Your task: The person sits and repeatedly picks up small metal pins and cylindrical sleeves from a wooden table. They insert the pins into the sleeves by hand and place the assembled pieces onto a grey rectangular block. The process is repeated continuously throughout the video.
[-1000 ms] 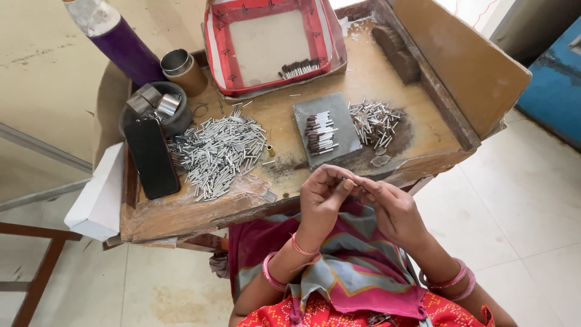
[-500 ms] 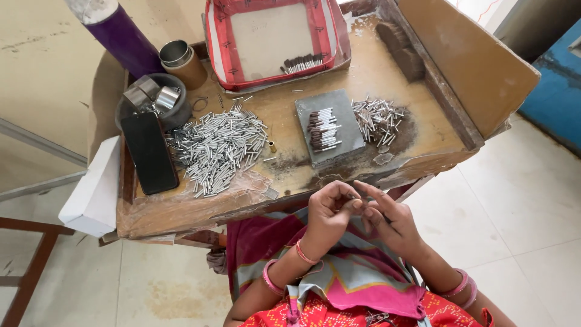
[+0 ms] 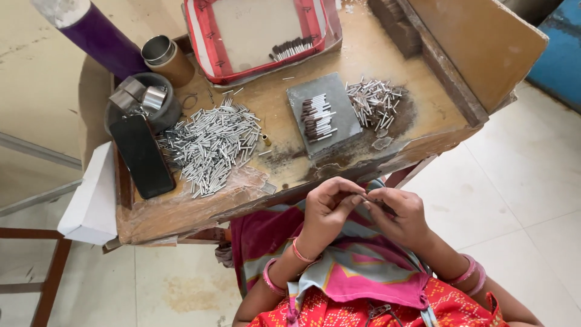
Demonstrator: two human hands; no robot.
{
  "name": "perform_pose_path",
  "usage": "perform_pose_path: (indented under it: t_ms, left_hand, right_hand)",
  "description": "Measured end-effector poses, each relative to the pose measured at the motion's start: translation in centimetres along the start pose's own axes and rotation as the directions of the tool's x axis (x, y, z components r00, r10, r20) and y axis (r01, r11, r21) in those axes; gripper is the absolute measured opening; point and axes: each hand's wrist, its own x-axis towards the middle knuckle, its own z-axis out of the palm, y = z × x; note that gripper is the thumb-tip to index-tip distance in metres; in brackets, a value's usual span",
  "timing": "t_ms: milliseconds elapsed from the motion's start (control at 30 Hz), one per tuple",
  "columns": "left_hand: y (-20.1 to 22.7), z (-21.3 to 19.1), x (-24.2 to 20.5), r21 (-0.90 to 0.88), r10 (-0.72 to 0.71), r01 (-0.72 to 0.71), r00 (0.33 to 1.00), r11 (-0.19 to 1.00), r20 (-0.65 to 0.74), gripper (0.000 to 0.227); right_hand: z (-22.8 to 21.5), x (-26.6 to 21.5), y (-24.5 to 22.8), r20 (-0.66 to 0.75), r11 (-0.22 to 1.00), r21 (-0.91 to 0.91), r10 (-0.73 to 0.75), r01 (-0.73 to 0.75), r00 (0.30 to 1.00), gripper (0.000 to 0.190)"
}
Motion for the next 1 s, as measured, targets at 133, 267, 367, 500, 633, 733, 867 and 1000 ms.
perform_pose_path:
  t_ms: [133,267,367,500,633,733,867,1000]
  left_hand:
    - [-0.6,0.0,0.2,-0.062,-0.06,0.057,0.997,0.996,-0.044,0.013]
    - [-1.1,0.0,0.0,-0.091,-0.099,0.093,0.993,0.991,-0.061,0.01]
    - [-0.4,0.3,0.3,-0.135,-0.121,0.114,0.991,0.984,-0.051,0.009]
    - [-1.6,0.1,0.2,-0.173,-0.102,0.102,0.995,0.98,0.005,0.009]
    - [-2.2,-0.3,0.1,-0.15,-0.068,0.074,0.997,0.986,0.043,0.006]
    - [-1.8,-0.5,0.0,-0.231,-0.116,0.124,0.992,0.965,0.048,0.003]
    - [-2.1,-0.3,0.3,-0.206,-0.066,0.069,0.998,0.976,0.025,0.005]
    - [-0.7,0.3,0.3,-0.123,-0.041,0.043,0.999,0.991,0.019,0.01]
  right_hand:
    - [0.1,0.3,-0.2,-0.008,0.998,0.013,-0.066,0.067,0.998,0.014]
    - [0.0,0.0,-0.4,-0.008,0.999,0.043,-0.033,0.034,0.999,0.013]
    - [-0.1,-0.2,-0.5,-0.008,1.0,0.021,0.006,-0.006,1.0,0.013]
    - [0.1,-0.6,-0.2,-0.052,0.996,0.047,0.084,-0.082,0.995,0.013]
    - [-0.2,-0.4,-0.3,-0.066,0.998,0.012,0.059,-0.058,0.996,0.013]
    - [-0.2,-0.5,0.0,0.008,0.989,0.093,-0.117,0.116,0.993,0.012]
    - [-0.1,-0.4,0.0,0.048,0.998,0.066,0.008,-0.011,0.999,0.014]
    - [-0.2,-0.4,-0.2,0.012,0.995,0.095,0.018,-0.019,1.0,0.013]
